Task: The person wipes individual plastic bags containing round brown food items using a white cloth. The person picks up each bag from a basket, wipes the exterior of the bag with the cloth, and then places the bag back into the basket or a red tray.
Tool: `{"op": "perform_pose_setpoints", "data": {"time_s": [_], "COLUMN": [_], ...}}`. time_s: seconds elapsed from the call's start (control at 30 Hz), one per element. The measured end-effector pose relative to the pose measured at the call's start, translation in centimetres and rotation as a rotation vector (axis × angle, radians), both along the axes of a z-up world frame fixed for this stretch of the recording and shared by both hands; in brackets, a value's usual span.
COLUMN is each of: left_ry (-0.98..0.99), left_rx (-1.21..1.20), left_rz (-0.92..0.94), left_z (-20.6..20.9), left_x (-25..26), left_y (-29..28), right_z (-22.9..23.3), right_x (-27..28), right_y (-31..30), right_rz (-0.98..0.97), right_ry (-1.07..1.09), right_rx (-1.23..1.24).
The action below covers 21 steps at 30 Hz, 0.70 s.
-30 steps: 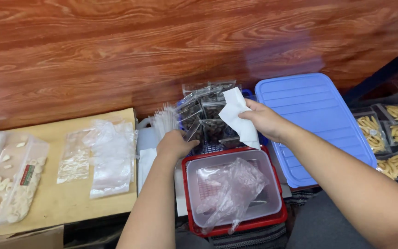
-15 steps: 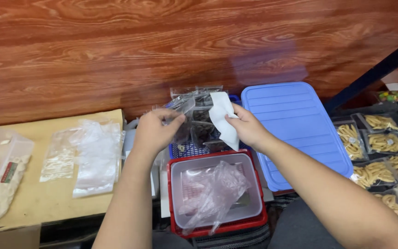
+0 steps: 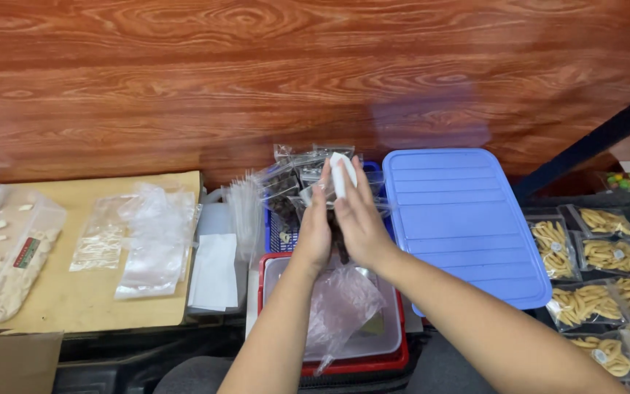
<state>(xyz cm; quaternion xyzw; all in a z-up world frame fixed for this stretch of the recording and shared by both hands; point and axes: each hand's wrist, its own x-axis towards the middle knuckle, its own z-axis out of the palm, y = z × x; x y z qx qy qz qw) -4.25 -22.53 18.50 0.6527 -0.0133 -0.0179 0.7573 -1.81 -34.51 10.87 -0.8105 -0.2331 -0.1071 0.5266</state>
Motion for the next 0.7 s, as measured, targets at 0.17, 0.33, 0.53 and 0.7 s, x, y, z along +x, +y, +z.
{"op": "perform_pose_setpoints", "data": {"time_s": [0.17,0.33,0.53,0.7], "left_ry": [0.122,0.131,0.262,0.275], "left_rx": [-0.247,-0.068,-0.501,-0.477], "left_rz": [0.041,-0.024,-0.133,-0.077], "left_z": [-2.8,-5.0,-8.7,-8.2], "left_x": [0.9,2.7,4.9,4.2], "left_y": [-0.9,-0.9,0.4,-2.7], "right_z": [1.1,-0.2,-0.5,-1.4], "right_x": [-1.2,0.9,0.9,4.6], "right_y": [0.0,-0.9,-0.6,-2.1], "right_rz": [-0.020,0.016,0.094,0.114], "right_ry": [-0.001,-0.135,-0.435,-0.006], "right_rx": [-0.316,-0.336,-0.492,-0.159]}}
